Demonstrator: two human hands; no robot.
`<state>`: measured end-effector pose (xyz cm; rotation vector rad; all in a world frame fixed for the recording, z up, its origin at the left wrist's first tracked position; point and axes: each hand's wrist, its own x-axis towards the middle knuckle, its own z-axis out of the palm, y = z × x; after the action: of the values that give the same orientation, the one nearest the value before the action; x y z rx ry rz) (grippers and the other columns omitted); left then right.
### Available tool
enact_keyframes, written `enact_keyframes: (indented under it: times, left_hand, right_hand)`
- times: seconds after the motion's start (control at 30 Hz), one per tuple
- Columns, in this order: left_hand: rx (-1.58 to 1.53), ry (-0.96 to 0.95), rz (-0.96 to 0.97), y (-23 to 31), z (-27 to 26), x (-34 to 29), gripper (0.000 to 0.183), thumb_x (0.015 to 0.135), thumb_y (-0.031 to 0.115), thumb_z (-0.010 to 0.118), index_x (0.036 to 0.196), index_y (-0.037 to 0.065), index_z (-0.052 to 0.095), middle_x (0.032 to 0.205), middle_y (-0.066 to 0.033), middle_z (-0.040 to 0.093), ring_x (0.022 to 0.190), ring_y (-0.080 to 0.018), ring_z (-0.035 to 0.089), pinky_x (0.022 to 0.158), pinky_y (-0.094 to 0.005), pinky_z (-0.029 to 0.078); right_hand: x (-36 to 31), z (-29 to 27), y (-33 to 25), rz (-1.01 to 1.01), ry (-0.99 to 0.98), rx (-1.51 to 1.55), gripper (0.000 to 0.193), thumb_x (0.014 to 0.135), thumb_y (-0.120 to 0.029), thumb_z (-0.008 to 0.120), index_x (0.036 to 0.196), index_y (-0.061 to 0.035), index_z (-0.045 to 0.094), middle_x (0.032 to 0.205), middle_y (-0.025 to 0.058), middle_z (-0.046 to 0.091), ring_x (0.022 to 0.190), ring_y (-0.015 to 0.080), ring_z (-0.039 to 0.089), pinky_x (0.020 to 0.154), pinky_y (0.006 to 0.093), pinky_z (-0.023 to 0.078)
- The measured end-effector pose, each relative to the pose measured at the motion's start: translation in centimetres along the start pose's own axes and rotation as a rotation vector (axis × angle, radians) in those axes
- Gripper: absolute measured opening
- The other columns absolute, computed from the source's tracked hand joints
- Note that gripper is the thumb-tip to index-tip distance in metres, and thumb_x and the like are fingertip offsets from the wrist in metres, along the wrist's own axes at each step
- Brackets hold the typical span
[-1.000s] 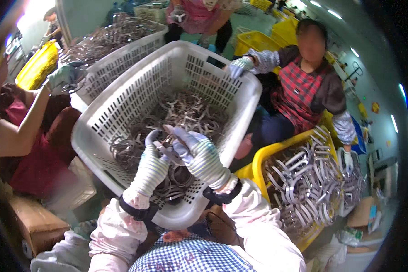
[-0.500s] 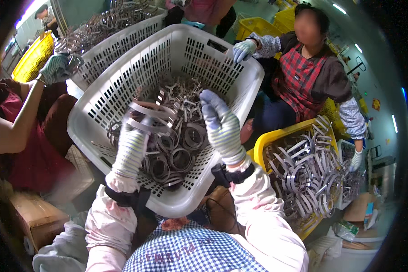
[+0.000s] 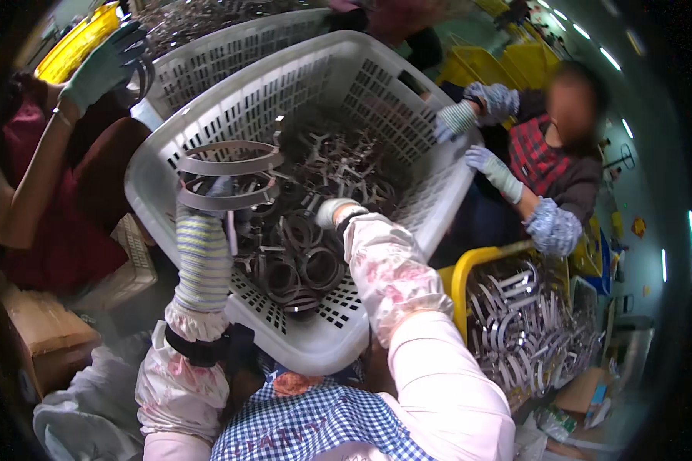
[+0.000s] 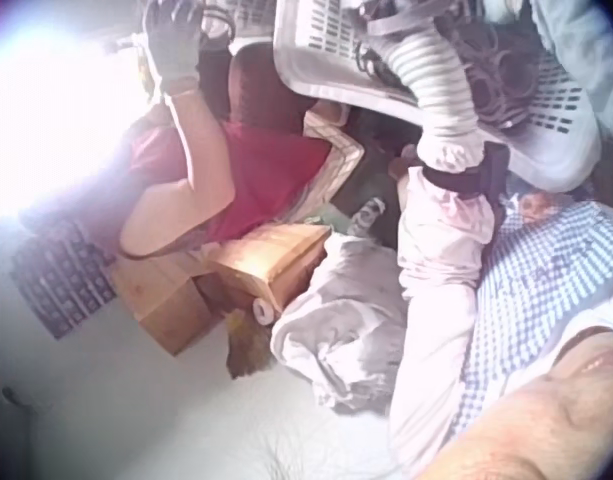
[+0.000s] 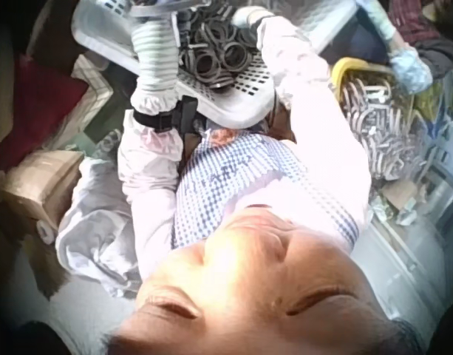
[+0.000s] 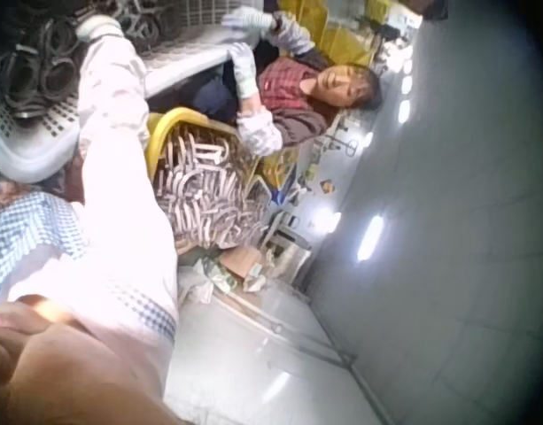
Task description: Sorting and arranging circular metal components between white and yellow industrial baskets.
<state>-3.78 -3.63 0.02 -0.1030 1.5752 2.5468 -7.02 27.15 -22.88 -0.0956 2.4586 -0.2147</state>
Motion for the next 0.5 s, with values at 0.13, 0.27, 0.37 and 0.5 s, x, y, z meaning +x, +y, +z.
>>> enact_keyframes:
  times: [0.13,0.27,0.37,0.5]
  left_hand:
    - [-0.090,0.026,-0.032,2.6,-1.4,-1.3,0.058,0.095,0.010,0.066,0.145,0.010,0.038,0.106,-0.0058,0.062,0.078,-0.0097,0.060,0.062,-0.0227,0.050]
    - [-0.071,-0.045,-0.050,2.7,-0.8,-1.1,0.060,0.095,0.009,0.064,0.147,0.011,0.033,0.106,-0.0053,0.061,0.078,-0.0092,0.059,0.063,-0.0223,0.050]
    - [-0.124,-0.057,0.007,2.3,-1.3,-1.2,0.061,0.094,0.007,0.064,0.147,0.010,0.032,0.109,-0.0063,0.060,0.081,-0.0096,0.058,0.065,-0.0229,0.050]
    - [-0.069,-0.192,-0.019,-0.2,2.8,-1.6,0.069,0.089,0.001,0.063,0.149,0.011,0.031,0.114,-0.0077,0.057,0.088,-0.0109,0.056,0.072,-0.0245,0.052]
  right_hand:
    - [2.2,2.8,-7.6,0.392,-0.074,0.142,0.061,0.091,-0.051,0.054,0.133,-0.0079,0.061,0.138,0.0179,0.058,0.126,0.0344,0.057,0.106,0.0429,0.044]
    - [3.5,6.5,-7.0,0.572,0.019,0.227,0.061,0.087,-0.053,0.062,0.123,-0.0038,0.067,0.130,0.0196,0.063,0.122,0.0337,0.059,0.102,0.0398,0.048]
    - [3.2,4.8,-9.5,0.197,0.129,0.402,0.059,0.090,-0.053,0.058,0.122,-0.0028,0.067,0.125,0.0202,0.065,0.119,0.0356,0.061,0.099,0.0406,0.049]
    - [2.4,2.4,1.7,-0.082,0.504,1.006,0.035,0.102,-0.031,0.052,0.121,-0.0055,0.066,0.101,0.0180,0.070,0.087,0.0242,0.065,0.083,0.0339,0.051]
